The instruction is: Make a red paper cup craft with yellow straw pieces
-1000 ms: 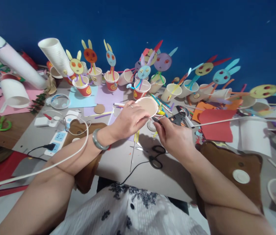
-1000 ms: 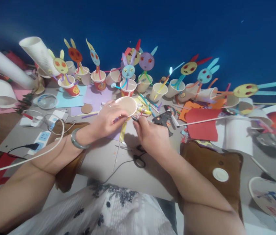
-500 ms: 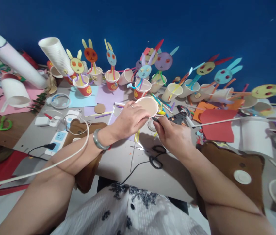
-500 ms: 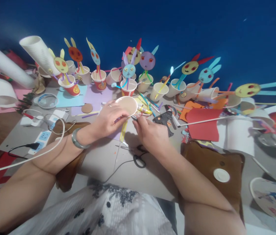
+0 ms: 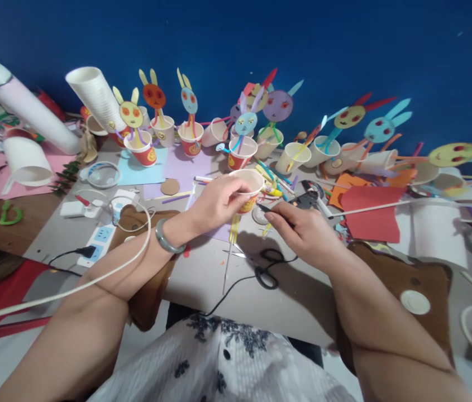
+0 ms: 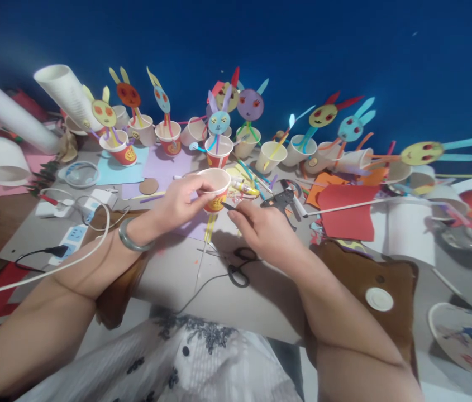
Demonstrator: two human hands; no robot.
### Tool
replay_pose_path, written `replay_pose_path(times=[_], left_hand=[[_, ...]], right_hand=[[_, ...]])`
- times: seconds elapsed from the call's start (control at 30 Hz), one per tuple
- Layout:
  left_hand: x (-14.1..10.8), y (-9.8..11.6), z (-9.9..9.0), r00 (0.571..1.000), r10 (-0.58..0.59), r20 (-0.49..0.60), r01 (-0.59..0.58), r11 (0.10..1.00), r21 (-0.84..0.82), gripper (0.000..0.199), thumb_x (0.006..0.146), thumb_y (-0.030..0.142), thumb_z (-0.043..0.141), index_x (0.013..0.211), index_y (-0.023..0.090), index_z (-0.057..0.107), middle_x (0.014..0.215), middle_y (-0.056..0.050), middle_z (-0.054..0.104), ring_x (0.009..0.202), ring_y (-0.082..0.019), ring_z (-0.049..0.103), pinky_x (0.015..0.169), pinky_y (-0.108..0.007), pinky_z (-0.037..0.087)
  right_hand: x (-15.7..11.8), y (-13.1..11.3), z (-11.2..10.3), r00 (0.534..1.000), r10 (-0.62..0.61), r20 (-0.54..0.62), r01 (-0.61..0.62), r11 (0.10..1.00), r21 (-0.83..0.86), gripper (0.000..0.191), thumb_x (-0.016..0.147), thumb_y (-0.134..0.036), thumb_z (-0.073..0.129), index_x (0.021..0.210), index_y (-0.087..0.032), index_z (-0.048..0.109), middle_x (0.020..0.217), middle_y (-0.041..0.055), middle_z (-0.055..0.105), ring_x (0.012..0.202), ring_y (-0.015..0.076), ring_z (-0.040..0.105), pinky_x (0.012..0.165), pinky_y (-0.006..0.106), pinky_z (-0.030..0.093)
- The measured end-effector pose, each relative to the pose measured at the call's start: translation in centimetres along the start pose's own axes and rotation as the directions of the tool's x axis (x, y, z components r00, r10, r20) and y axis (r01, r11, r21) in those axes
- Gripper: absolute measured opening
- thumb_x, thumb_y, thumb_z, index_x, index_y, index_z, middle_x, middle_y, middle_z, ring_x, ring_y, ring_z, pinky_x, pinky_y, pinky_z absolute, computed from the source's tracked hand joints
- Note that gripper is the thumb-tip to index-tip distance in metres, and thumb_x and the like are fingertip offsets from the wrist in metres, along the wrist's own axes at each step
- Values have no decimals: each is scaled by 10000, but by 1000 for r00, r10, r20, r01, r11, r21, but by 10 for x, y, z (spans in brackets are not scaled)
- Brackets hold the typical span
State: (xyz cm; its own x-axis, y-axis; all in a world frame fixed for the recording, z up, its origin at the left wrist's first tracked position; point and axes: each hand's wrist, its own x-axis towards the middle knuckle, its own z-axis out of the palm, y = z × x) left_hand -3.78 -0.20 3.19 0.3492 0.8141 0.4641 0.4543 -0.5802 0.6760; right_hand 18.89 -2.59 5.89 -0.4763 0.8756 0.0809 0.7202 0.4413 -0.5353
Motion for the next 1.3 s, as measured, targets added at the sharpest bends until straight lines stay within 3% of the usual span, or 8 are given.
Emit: replay_pose_path(times=[0.13,0.23,0.47,0.67,1.0,1.17,1.3], left_hand=[[1,-1,0,994,-112,-8,106,953,-283,267,954,405,651,982,147,711,993,-79,778,889,-159,702,797,-270,533],[2,-2,1,986,-163,44,166,893,-419,285,937,397,678,1063,148,735,1091,-101,784,973,-175,724,850,-284,561],[4,-3,0,958,-210,195,285,771,-569,231,907,346,722,997,133,738,1047,-96,778,928,-157,713,864,-302,573],[5,0,-2,946,-194,260,314,747,-586,247,908,372,721,945,128,720,977,-76,749,883,-143,673,846,-295,548],[3,-3,-1,945,-173,276,291,829,-478,341,924,465,690,974,128,717,979,-87,752,899,-162,673,800,-272,520],[3,1,-2,967,-147,209,222,887,-406,303,929,439,678,944,141,726,953,-76,764,877,-160,681,746,-256,509],[2,1,2,987,-101,128,142,916,-375,247,923,390,676,913,146,713,913,-65,763,847,-154,679,747,-260,509]], right_hand=[[-3,0,2,998,-37,-49,32,993,-111,364,1021,-472,425,792,-223,558,532,-28,485,484,139,445,558,286,284],[-5,3,5,993,-67,-92,45,974,-224,384,1032,-475,400,842,-211,605,577,2,560,509,158,494,557,290,280],[-7,6,5,988,-119,-96,80,939,-335,443,1049,-482,353,938,-183,660,650,43,661,525,170,555,551,286,288],[-9,6,6,986,-133,-100,83,916,-393,472,1051,-489,343,942,-173,676,589,34,631,492,167,524,541,286,262],[-10,2,6,985,-139,-97,80,884,-460,489,1047,-497,337,913,-170,675,552,36,598,479,167,497,529,282,206],[-12,1,3,980,-138,-140,67,905,-420,445,1038,-494,383,919,-175,669,548,25,588,478,168,513,513,280,234],[-13,0,-2,955,-132,-267,61,964,-258,370,1016,-490,465,987,-178,662,610,14,619,501,151,538,528,274,331]])
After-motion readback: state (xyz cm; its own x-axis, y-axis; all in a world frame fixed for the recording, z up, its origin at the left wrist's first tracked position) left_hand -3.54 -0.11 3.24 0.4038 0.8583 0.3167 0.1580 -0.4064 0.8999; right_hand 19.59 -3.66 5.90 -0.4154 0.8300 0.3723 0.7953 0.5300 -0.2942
